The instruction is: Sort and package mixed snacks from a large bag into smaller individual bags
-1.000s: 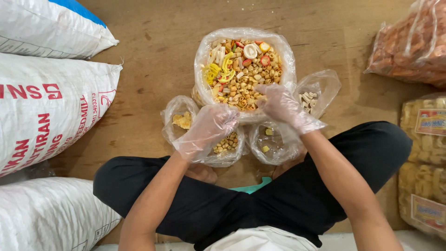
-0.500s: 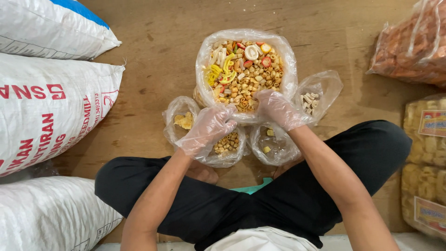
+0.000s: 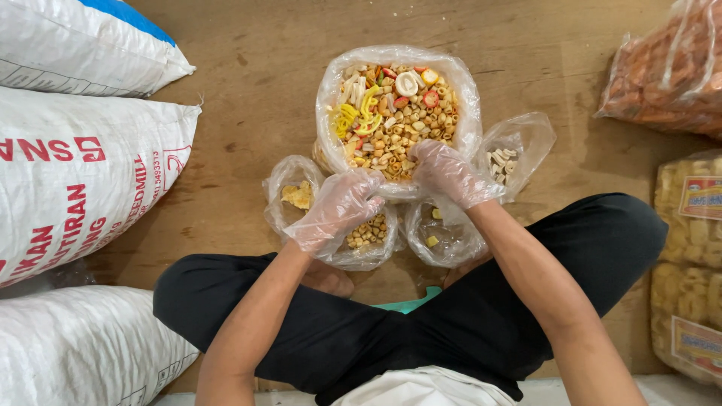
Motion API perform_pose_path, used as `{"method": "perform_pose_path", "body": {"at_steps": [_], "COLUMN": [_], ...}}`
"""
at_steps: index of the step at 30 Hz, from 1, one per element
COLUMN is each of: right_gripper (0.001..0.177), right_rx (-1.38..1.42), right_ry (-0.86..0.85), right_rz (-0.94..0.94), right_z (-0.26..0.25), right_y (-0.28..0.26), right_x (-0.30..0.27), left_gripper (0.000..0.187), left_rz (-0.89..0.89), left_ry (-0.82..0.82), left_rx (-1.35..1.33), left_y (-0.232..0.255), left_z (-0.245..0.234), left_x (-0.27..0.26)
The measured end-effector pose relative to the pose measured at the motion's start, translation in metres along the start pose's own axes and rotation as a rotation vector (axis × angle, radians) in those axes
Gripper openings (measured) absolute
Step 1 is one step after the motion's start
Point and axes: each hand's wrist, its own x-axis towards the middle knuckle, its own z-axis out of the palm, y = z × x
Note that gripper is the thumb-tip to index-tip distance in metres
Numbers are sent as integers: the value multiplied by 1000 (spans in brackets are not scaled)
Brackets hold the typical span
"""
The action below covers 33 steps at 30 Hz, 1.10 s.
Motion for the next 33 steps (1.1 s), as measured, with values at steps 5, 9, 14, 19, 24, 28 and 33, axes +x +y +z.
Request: {"method": "perform_pose_path", "body": {"at_steps": [5, 9, 14, 19, 24, 28, 33], "right_gripper": [38, 31, 36, 39, 38, 38, 45], "right_rx": [81, 218, 860, 1130, 1160, 871, 809], "right_ry": [117, 92, -39, -176, -262, -374, -396], "right_rz": [11, -40, 45, 82, 116, 86, 86], "right_z": [1, -60, -111, -92, -81, -84, -93], "right_y": [5, -33, -85, -85, -81, -82, -96], "right_x": [4, -30, -74, -91, -87, -79, -88], "left_gripper": [29, 28, 26, 31, 25, 16, 7], "left_rz": [8, -9, -5, 121, 49, -193, -100], "left_ry": [16, 33, 103, 142, 30, -205, -139], "left_rx": [-2, 2, -171, -158, -274, -356, -401], "left_y": [12, 18, 32, 54, 32, 67, 57], "left_z": [-10, -15, -28, -46, -32, -73, -62], "left_x": [0, 1, -3, -11, -16, -27, -25]}}
